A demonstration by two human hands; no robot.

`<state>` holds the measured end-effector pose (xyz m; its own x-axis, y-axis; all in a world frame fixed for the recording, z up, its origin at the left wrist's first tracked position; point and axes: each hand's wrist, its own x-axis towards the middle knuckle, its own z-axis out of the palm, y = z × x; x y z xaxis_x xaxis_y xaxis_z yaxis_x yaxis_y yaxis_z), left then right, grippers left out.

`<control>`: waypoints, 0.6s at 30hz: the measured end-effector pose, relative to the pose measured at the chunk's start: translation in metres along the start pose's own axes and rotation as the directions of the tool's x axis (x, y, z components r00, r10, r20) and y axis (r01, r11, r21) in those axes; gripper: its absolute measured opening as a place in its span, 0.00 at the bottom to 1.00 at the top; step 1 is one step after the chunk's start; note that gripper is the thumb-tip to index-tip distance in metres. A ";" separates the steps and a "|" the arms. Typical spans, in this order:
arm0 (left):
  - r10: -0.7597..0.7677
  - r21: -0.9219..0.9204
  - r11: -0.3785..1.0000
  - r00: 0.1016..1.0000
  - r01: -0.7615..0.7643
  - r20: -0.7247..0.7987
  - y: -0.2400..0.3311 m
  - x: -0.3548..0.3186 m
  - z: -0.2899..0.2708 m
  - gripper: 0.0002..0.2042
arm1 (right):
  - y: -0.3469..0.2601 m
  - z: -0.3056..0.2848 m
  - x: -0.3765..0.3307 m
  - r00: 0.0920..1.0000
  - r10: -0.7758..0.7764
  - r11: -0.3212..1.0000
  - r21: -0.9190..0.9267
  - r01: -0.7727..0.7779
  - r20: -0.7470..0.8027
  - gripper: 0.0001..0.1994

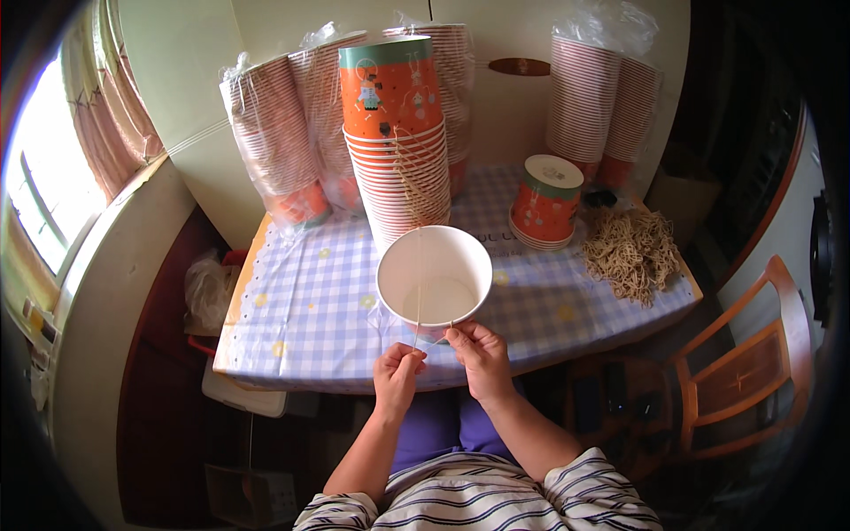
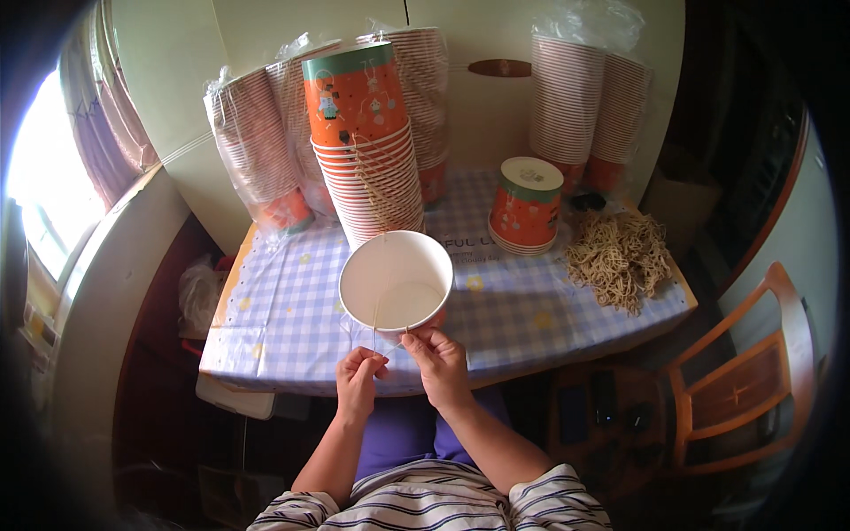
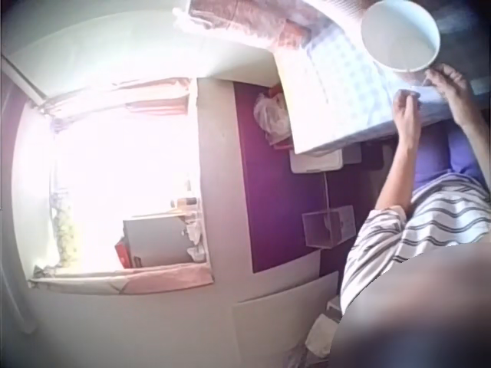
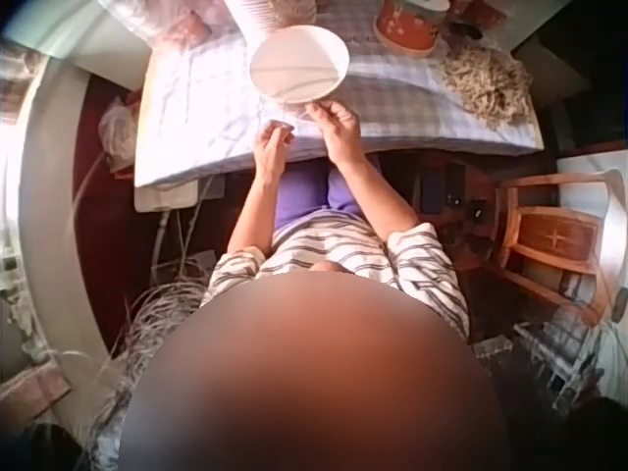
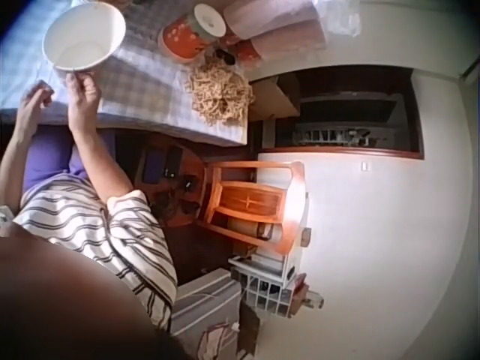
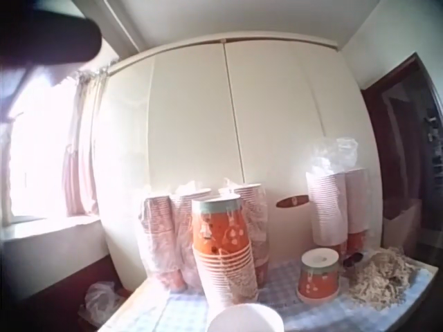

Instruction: Assembling paper buckets by tying white strings through pre-punched holes.

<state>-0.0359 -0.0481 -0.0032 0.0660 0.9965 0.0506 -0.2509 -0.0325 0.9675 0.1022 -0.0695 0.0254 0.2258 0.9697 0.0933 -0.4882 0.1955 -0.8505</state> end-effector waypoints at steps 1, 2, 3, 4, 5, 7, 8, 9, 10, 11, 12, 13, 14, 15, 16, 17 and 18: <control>0.000 0.000 1.000 1.000 0.000 -0.001 -0.002 0.001 -0.002 0.06 | 0.003 -0.001 0.001 1.000 -0.006 0.999 -0.045 0.005 -0.025 0.08; 0.015 0.080 0.997 1.000 -0.014 -0.002 -0.004 0.002 -0.003 0.04 | 0.007 -0.002 0.002 0.999 -0.013 0.996 -0.090 0.008 -0.049 0.08; 0.029 0.160 0.987 1.000 -0.029 -0.001 -0.004 0.003 -0.004 0.03 | 0.012 -0.003 0.004 0.999 -0.012 0.996 -0.090 0.008 -0.050 0.08; 0.029 0.160 0.987 1.000 -0.028 -0.001 -0.005 0.003 -0.002 0.03 | 0.018 -0.005 0.006 0.995 -0.089 0.988 -0.132 0.081 -0.055 0.08; 0.145 0.195 0.972 0.989 -0.135 -0.038 -0.005 0.002 0.001 0.02 | 0.021 -0.006 0.008 0.985 -0.166 0.973 -0.175 0.154 -0.056 0.07; 0.438 0.350 0.854 0.895 -0.384 -0.087 -0.001 0.000 0.005 0.06 | 0.017 -0.005 0.008 0.986 -0.157 0.967 -0.210 0.143 -0.052 0.07; 0.603 0.462 0.728 0.794 -0.506 -0.081 0.004 -0.003 0.006 0.08 | 0.014 -0.005 0.008 0.988 -0.148 0.961 -0.244 0.132 -0.047 0.07; 0.721 0.544 0.580 0.693 -0.607 0.005 0.009 -0.005 0.005 0.09 | 0.012 -0.005 0.008 0.988 -0.149 0.961 -0.244 0.133 -0.047 0.07; 0.760 0.529 0.519 0.646 -0.671 0.074 0.015 -0.008 0.010 0.10 | 0.011 -0.005 0.008 0.992 -0.123 0.969 -0.220 0.111 -0.041 0.08; 0.792 0.511 0.456 0.594 -0.729 0.140 0.019 -0.011 0.016 0.11 | 0.010 -0.004 0.008 0.995 -0.094 0.977 -0.196 0.086 -0.034 0.09; 0.774 0.487 0.444 0.596 -0.752 0.214 0.021 -0.012 0.020 0.13 | 0.008 -0.006 0.008 0.995 -0.092 0.977 -0.197 0.084 -0.032 0.09; 0.752 0.466 0.471 0.617 -0.749 0.232 0.024 -0.010 0.028 0.14 | 0.006 -0.010 0.007 1.000 -0.006 0.995 -0.104 0.004 -0.017 0.07; 0.693 0.490 0.529 0.686 -0.693 0.223 0.028 -0.010 0.036 0.14 | 0.003 -0.012 0.008 0.997 0.077 0.997 -0.011 -0.077 0.005 0.06; 0.693 0.489 0.529 0.685 -0.694 0.223 0.027 -0.007 0.037 0.14 | 0.000 -0.010 0.008 0.996 0.085 0.996 0.017 -0.085 -0.012 0.06; 0.624 0.528 0.564 0.746 -0.635 0.232 0.023 -0.004 0.037 0.13 | 0.000 -0.011 0.008 0.996 0.084 0.996 0.016 -0.083 -0.013 0.06; 0.549 0.566 0.592 0.801 -0.573 0.237 0.020 0.000 0.037 0.12 | 0.000 -0.012 0.008 0.995 0.102 0.994 0.033 -0.101 -0.013 0.06; 0.578 0.553 0.593 0.788 -0.585 0.213 0.016 0.001 0.038 0.09 | 0.000 -0.012 0.008 0.993 0.121 0.991 0.050 -0.120 -0.012 0.06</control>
<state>-0.0032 -0.0504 0.0221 0.1126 0.7499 0.6519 0.3468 -0.6445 0.6815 0.1142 -0.0641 0.0200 0.1755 0.9843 -0.0167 -0.5535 0.0846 -0.8285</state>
